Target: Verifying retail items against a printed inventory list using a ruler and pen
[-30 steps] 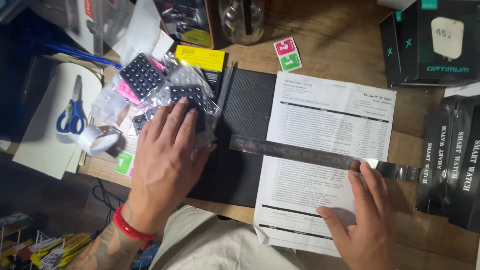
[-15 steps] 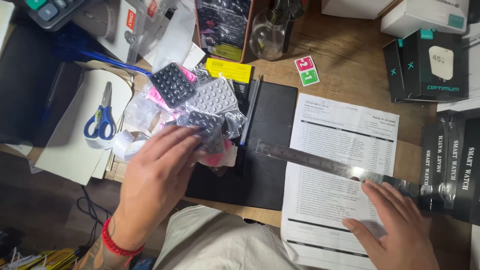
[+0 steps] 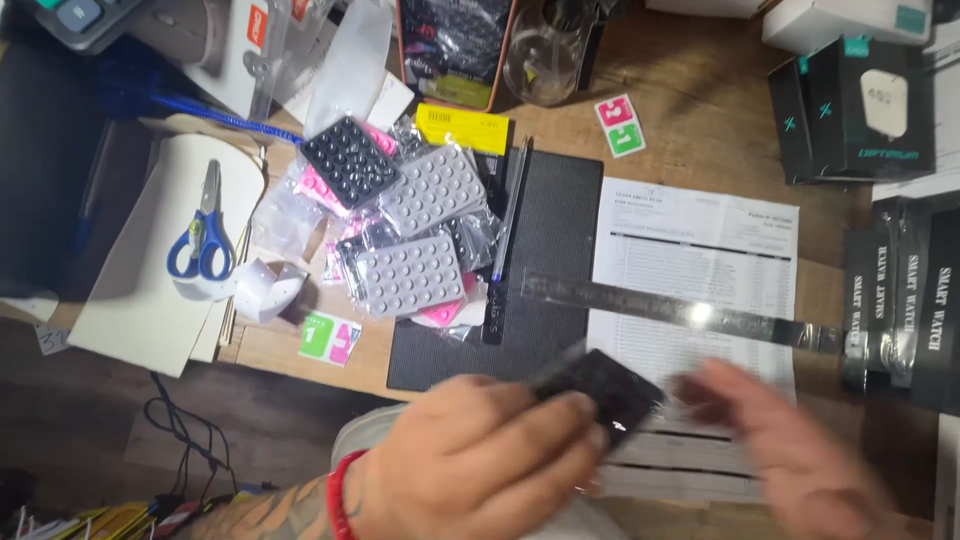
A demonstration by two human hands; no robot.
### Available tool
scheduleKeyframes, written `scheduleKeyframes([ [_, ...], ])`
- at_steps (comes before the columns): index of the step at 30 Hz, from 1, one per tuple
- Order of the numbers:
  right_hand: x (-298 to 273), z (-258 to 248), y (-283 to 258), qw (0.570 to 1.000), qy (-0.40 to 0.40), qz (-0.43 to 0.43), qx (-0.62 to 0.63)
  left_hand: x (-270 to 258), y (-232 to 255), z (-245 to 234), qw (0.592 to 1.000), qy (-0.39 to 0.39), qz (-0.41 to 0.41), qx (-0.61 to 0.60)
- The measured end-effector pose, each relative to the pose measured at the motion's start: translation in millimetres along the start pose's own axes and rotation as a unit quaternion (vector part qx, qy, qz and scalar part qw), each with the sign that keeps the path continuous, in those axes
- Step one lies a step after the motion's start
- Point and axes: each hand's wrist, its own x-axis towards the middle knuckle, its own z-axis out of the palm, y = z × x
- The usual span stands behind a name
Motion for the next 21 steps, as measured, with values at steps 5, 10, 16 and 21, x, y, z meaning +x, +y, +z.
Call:
scheduleKeyframes([
  [5, 25, 117, -47, 0.927, 0.252, 0.145, 0.236, -8, 6, 22, 0.986, -0.131, 0.099, -0.028],
  [10, -1, 129, -30, 0.891, 0.355, 0.093, 0.268, -4, -80, -31, 0.974, -0.184, -0.128, -0.02],
  [16, -9, 125, -41, 0.896, 0.376, 0.097, 0.215, -19, -144, -53, 0.898, -0.241, -0.207, 0.304],
  [21, -11, 116, -30, 0.944, 0.267, 0.036, 0.191, -29, -138, -56, 0.885, -0.189, -0.229, 0.359],
])
